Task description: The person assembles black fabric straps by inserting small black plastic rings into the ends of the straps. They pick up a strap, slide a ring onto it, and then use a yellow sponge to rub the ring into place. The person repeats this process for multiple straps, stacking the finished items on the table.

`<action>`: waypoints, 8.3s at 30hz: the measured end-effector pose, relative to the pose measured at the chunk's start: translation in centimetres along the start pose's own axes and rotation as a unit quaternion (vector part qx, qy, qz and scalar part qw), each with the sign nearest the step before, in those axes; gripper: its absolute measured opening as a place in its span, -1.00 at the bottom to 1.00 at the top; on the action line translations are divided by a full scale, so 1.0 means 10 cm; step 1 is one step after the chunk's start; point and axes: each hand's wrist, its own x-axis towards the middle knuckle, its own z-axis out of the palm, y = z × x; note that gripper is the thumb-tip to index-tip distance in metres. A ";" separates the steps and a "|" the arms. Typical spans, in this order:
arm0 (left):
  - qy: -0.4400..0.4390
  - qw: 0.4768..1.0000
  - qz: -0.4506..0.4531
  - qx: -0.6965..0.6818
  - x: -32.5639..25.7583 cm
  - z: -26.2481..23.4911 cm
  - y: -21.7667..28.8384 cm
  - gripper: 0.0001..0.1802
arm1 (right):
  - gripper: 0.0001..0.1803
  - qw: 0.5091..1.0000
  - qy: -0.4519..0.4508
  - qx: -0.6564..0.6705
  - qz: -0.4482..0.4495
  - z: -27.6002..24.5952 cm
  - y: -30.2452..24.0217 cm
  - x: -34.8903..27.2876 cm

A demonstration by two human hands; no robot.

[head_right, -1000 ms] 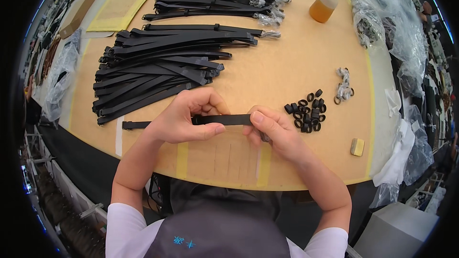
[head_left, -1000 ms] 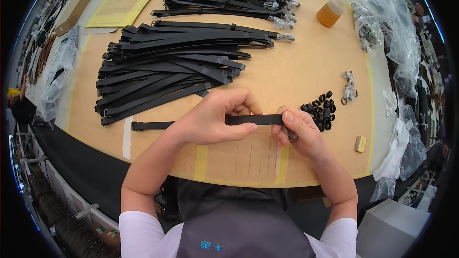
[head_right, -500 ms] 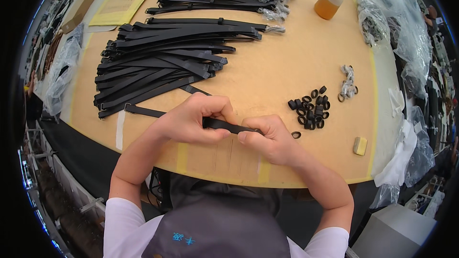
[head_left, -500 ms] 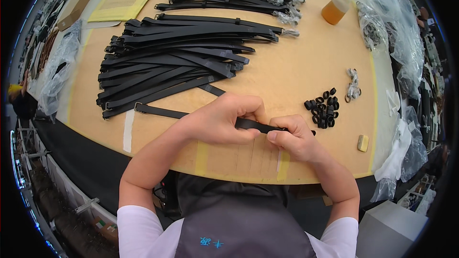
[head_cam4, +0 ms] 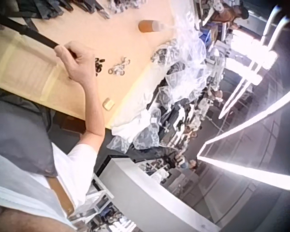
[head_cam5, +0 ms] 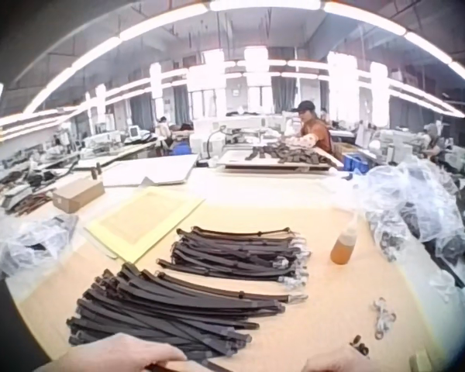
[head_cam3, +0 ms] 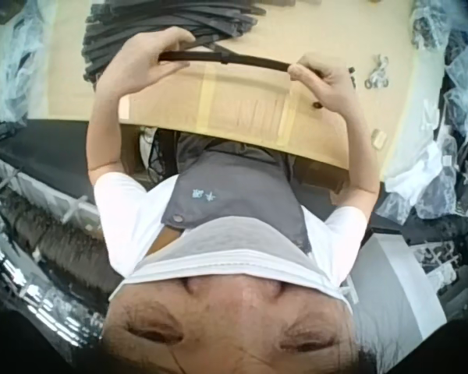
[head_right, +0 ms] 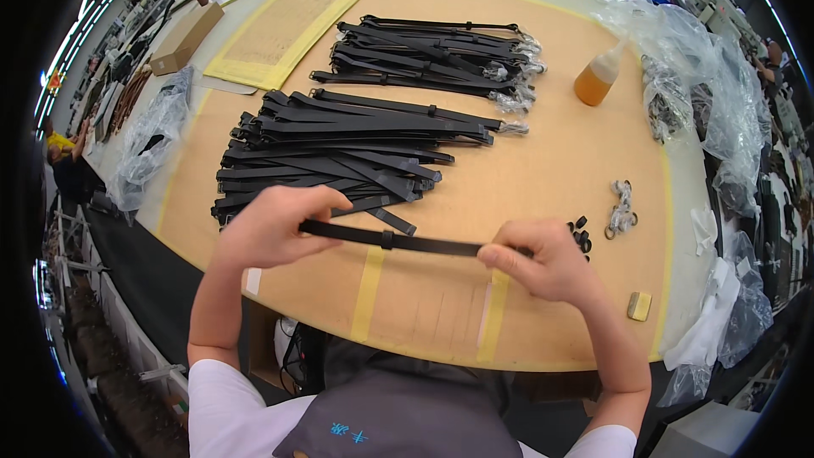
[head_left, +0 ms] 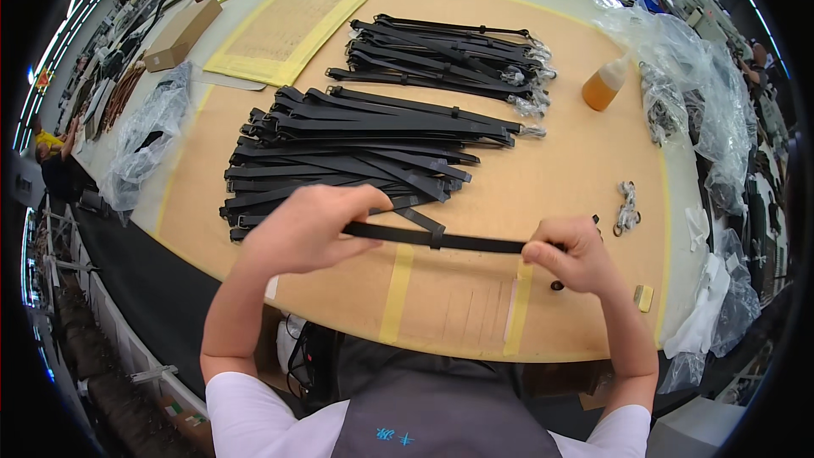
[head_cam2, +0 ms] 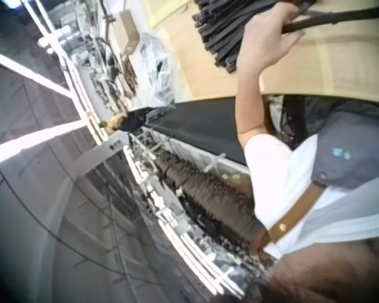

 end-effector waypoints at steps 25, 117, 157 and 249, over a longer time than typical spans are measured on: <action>0.148 0.889 -0.055 0.431 2.54 -0.41 -1.91 -0.12 | -0.47 0.848 0.192 -0.490 -0.059 -0.62 1.24 2.55; 0.458 0.842 0.262 -0.113 -0.01 0.19 -0.73 -0.59 | -0.58 0.714 0.464 -0.344 -0.397 -0.29 0.27 -0.15; 0.194 0.965 0.019 -0.177 -0.04 0.18 -0.64 -0.73 | -0.57 0.766 0.459 -0.352 -0.281 -0.15 0.82 -0.07; 0.108 0.984 0.091 0.109 1.88 -0.25 -1.45 -0.76 | -0.66 0.984 0.114 -0.062 0.118 -0.36 0.87 1.22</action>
